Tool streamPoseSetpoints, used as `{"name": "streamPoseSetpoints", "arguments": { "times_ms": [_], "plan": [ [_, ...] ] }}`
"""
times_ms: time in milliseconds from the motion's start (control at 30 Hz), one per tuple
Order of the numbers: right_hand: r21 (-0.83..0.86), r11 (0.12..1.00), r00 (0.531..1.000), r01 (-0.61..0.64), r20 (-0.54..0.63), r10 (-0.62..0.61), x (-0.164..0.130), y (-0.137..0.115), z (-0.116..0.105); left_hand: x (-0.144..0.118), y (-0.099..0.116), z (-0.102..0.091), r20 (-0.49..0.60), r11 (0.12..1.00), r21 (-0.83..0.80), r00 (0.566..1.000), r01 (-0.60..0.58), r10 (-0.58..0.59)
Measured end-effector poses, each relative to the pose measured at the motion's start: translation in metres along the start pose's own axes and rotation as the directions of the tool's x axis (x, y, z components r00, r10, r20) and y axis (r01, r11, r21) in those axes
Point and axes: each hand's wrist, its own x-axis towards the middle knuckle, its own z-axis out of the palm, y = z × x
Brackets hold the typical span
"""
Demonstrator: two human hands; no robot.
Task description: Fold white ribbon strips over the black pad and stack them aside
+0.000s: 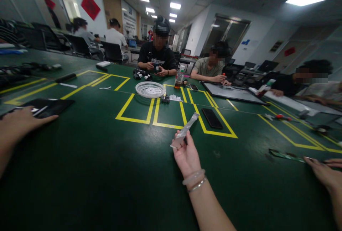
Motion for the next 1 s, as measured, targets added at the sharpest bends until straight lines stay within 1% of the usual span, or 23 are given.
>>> {"name": "streamPoseSetpoints", "arguments": {
  "times_ms": [33, 67, 100, 133, 167, 200, 267, 333, 367, 400, 467, 533, 567, 633, 667, 733, 767, 833, 867, 933, 967, 1000],
  "plan": [
    [-0.006, 1.000, 1.000, 0.008, 0.005, -0.008, 0.001, 0.000, -0.001, 0.001, -0.001, 0.001, -0.144, 0.993, 0.061, 0.985, 0.104, -0.095],
    [-0.011, 1.000, 1.000, 0.016, 0.007, -0.016, 0.001, 0.001, -0.002, 0.003, -0.002, 0.002, -0.280, 0.973, 0.094, 0.944, 0.209, -0.176],
    [-0.015, 1.000, 1.000, 0.023, 0.008, -0.023, 0.002, 0.001, -0.003, 0.006, -0.001, 0.003, -0.388, 0.951, 0.102, 0.892, 0.293, -0.233],
    [-0.020, 0.999, 1.000, 0.029, 0.008, -0.028, 0.002, 0.001, -0.003, 0.011, 0.002, 0.004, -0.451, 0.936, 0.096, 0.853, 0.338, -0.262],
    [-0.027, 0.999, 0.999, 0.034, 0.008, -0.034, 0.003, 0.002, -0.004, 0.017, 0.008, 0.004, -0.476, 0.933, 0.085, 0.837, 0.351, -0.271],
    [-0.036, 0.999, 0.999, 0.039, 0.011, -0.038, 0.004, 0.002, -0.005, 0.024, 0.019, 0.005, -0.473, 0.939, 0.076, 0.841, 0.335, -0.262],
    [-0.060, 0.997, 0.999, 0.046, 0.022, -0.044, 0.006, 0.002, -0.007, 0.035, 0.053, 0.009, -0.424, 0.968, 0.070, 0.886, 0.242, -0.190],
    [-0.083, 0.995, 0.998, 0.046, 0.037, -0.043, 0.007, 0.002, -0.008, 0.040, 0.101, 0.017, -0.347, 0.992, 0.069, 0.935, 0.105, -0.075],
    [-0.092, 0.995, 0.998, 0.043, 0.043, -0.039, 0.007, 0.002, -0.009, 0.040, 0.128, 0.021, -0.273, 0.997, 0.074, 0.962, 0.011, 0.010],
    [-0.097, 0.995, 0.998, 0.036, 0.048, -0.032, 0.006, 0.002, -0.009, 0.037, 0.154, 0.027, -0.216, 0.995, 0.061, 0.972, -0.081, 0.092],
    [-0.100, 0.995, 0.998, 0.019, 0.058, -0.013, 0.004, 0.002, -0.007, 0.026, 0.203, 0.039, -0.114, 0.971, 0.013, 0.964, -0.239, 0.239],
    [-0.100, 0.995, 0.998, 0.004, 0.070, 0.003, 0.000, 0.001, -0.005, 0.014, 0.240, 0.049, -0.026, 0.927, -0.040, 0.928, -0.372, 0.372],
    [-0.083, 0.997, 0.997, -0.004, 0.076, 0.011, -0.001, 0.000, -0.003, 0.008, 0.253, 0.053, 0.008, 0.902, -0.065, 0.904, -0.426, 0.427],
    [-0.004, 1.000, 0.997, -0.021, 0.079, 0.021, -0.004, -0.001, 0.000, -0.001, 0.271, 0.059, 0.050, 0.866, -0.095, 0.866, -0.491, 0.497],
    [0.049, 0.998, 0.997, -0.027, 0.074, 0.023, -0.005, -0.002, 0.001, -0.004, 0.277, 0.061, 0.059, 0.856, -0.099, 0.856, -0.507, 0.514],
    [0.127, 0.991, 0.998, -0.031, 0.059, 0.024, -0.005, -0.003, 0.003, -0.007, 0.283, 0.064, 0.066, 0.850, -0.090, 0.849, -0.519, 0.525],
    [0.135, 0.991, 0.998, -0.027, 0.055, 0.019, -0.005, -0.003, 0.003, -0.008, 0.284, 0.065, 0.071, 0.849, -0.085, 0.847, -0.522, 0.528],
    [0.098, 0.995, 0.998, 0.003, 0.068, -0.009, -0.005, -0.002, 0.004, -0.007, 0.284, 0.067, 0.081, 0.844, -0.082, 0.840, -0.530, 0.536],
    [0.064, 0.997, 0.996, 0.034, 0.083, -0.040, -0.005, -0.001, 0.005, -0.006, 0.283, 0.068, 0.087, 0.843, -0.081, 0.839, -0.531, 0.537],
    [-0.026, 0.987, 0.980, 0.160, 0.121, -0.156, -0.008, 0.003, 0.007, -0.004, 0.281, 0.071, 0.097, 0.842, -0.069, 0.836, -0.535, 0.539],
    [-0.083, 0.966, 0.962, 0.247, 0.143, -0.234, -0.010, 0.006, 0.009, -0.003, 0.280, 0.072, 0.107, 0.839, -0.056, 0.832, -0.541, 0.544],
    [-0.153, 0.922, 0.928, 0.355, 0.175, -0.328, -0.013, 0.009, 0.010, -0.003, 0.279, 0.072, 0.116, 0.832, -0.038, 0.825, -0.553, 0.553]
  ]
}}
